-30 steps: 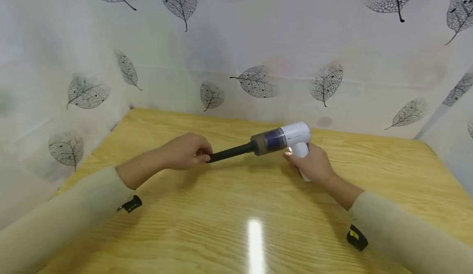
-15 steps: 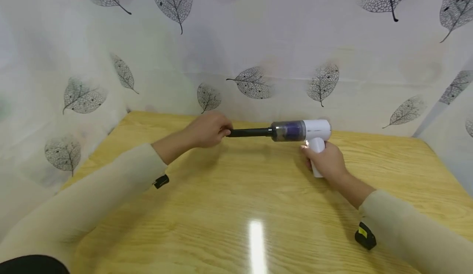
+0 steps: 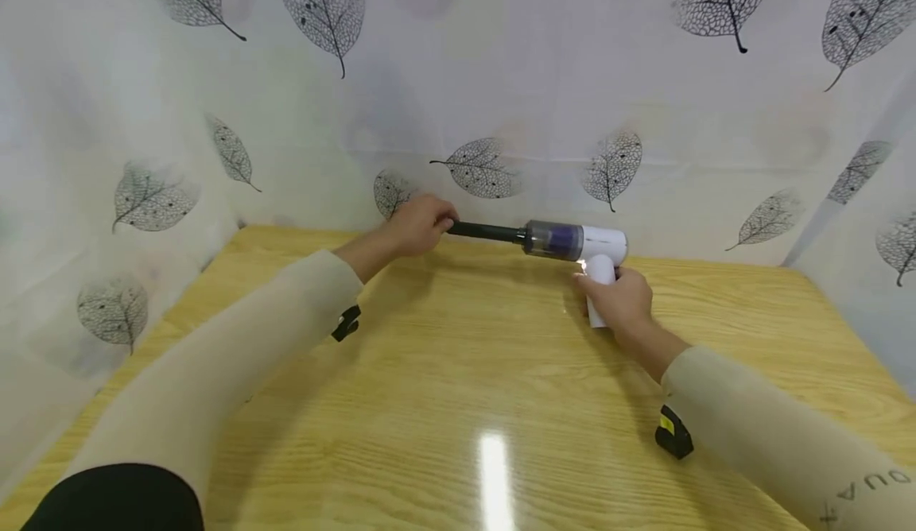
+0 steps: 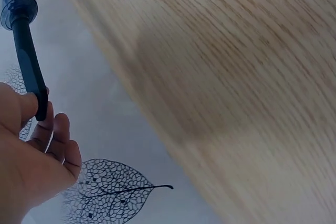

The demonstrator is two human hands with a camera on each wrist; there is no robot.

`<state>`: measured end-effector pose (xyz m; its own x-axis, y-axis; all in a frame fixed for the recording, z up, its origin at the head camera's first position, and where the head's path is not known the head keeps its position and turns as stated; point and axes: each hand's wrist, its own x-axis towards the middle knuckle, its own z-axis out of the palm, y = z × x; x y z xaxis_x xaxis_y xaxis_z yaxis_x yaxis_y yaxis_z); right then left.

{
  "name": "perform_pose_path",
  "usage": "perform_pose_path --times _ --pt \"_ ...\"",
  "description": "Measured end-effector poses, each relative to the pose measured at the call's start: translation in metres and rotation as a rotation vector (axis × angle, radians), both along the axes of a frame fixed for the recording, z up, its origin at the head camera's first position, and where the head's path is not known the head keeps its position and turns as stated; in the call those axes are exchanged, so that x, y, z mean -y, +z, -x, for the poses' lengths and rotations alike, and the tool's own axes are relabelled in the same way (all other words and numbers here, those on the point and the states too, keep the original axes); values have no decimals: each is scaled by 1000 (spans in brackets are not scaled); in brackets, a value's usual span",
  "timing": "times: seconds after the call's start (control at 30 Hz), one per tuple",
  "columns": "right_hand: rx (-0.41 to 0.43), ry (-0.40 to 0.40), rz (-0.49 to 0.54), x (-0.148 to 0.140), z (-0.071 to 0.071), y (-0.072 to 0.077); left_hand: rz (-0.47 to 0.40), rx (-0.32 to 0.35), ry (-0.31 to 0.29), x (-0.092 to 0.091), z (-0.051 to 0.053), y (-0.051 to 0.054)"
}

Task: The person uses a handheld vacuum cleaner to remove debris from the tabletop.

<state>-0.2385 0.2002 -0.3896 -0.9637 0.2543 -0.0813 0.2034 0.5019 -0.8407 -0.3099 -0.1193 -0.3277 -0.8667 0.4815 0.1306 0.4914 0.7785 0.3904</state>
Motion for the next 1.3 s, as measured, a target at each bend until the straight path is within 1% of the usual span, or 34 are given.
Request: perform_pose_path --times 0.1,0.23,0.37,0.43,0.53,0.6,0.7,0.83,1.07,1.23,1.3 --pt "-7 -14 -2 2 -1 0 -50 41 32 0 3 -3" --pt "-23 -25 -35 5 0 2 -80 52 47 1 4 -6" --pt "-45 -49 -112 5 1 2 -107 57 46 1 2 -6" --pt "-49 -49 -171 4 1 3 -110 56 47 0 0 -6" --pt "-17 -20 -220 2 0 5 -92 52 49 1 -1 -8" --pt "9 2 -238 1 -1 6 -71 47 51 1 -1 -10" --pt "39 40 -247 0 -2 7 -62 49 55 3 -1 -14" --pt "50 72 -268 -2 -2 7 -82 66 57 3 0 -19" --pt "61 72 -289 -4 -4 6 -118 102 49 2 4 -27" --pt "106 96 -278 -3 -4 7 -124 143 86 4 5 -34" --pt "122 108 -282 -2 -3 8 -124 149 102 4 6 -37"
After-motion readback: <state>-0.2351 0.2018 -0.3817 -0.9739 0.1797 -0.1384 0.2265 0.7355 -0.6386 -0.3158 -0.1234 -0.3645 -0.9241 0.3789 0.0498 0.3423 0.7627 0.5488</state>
